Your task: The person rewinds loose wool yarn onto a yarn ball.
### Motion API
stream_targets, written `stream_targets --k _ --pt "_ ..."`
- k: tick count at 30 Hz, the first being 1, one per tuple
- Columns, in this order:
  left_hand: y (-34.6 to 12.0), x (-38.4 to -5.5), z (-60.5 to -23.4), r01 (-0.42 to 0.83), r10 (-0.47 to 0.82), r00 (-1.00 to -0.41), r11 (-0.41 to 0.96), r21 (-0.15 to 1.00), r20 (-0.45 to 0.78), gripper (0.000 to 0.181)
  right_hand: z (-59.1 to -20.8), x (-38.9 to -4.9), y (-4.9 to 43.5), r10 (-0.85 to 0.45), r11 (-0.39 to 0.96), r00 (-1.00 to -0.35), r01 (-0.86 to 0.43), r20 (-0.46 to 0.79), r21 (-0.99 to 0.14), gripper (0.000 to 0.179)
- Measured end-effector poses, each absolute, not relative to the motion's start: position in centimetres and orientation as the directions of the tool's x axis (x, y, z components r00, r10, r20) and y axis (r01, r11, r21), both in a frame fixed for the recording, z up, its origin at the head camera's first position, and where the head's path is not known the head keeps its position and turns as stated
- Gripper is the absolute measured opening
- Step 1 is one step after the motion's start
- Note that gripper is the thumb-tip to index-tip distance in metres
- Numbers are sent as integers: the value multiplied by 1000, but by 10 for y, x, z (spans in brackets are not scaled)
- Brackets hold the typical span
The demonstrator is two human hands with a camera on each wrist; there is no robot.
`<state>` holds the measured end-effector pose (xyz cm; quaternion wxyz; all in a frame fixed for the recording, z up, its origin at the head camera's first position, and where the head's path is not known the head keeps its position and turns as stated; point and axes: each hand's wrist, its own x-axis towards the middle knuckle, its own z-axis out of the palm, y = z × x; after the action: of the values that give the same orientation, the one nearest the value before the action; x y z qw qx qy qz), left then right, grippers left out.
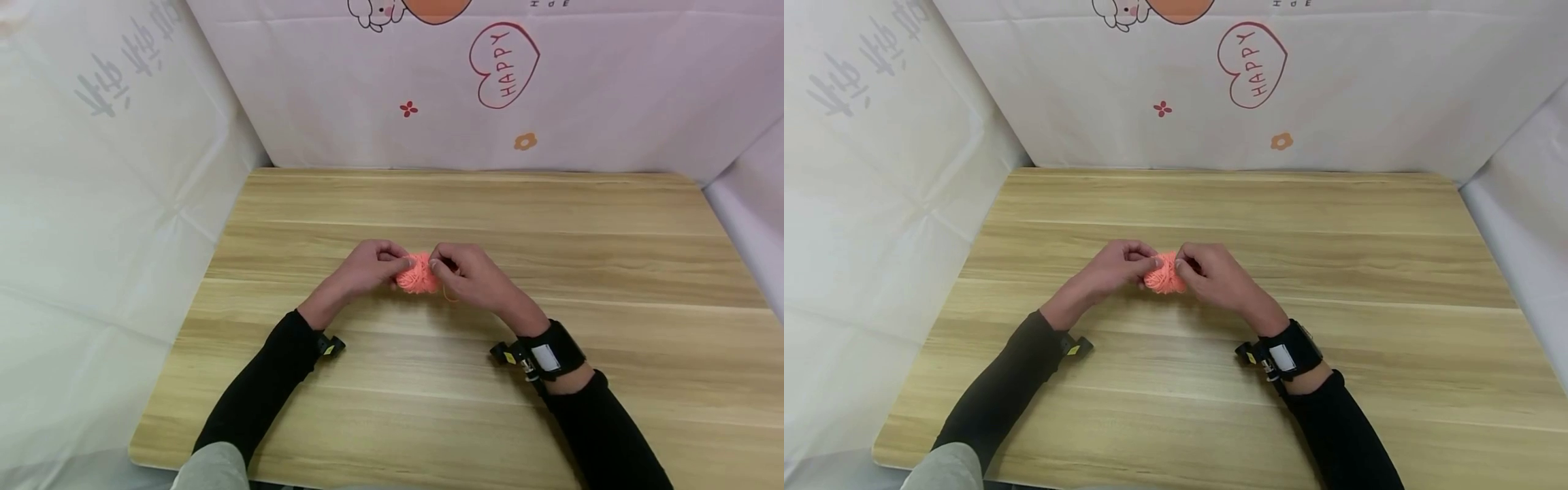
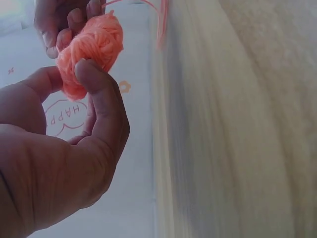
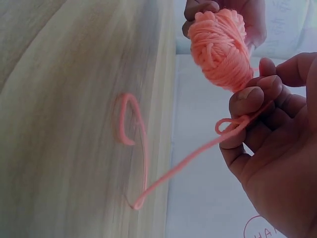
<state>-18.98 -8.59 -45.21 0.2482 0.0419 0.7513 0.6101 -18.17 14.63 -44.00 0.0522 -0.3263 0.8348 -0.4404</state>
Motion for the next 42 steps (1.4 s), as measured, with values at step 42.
stream_targets --k 42 --pt "-85 -187 -443 24 591 -801 -123 992 92 26 -447 -186 149 -626 403 -761 -504 172 -764 17"
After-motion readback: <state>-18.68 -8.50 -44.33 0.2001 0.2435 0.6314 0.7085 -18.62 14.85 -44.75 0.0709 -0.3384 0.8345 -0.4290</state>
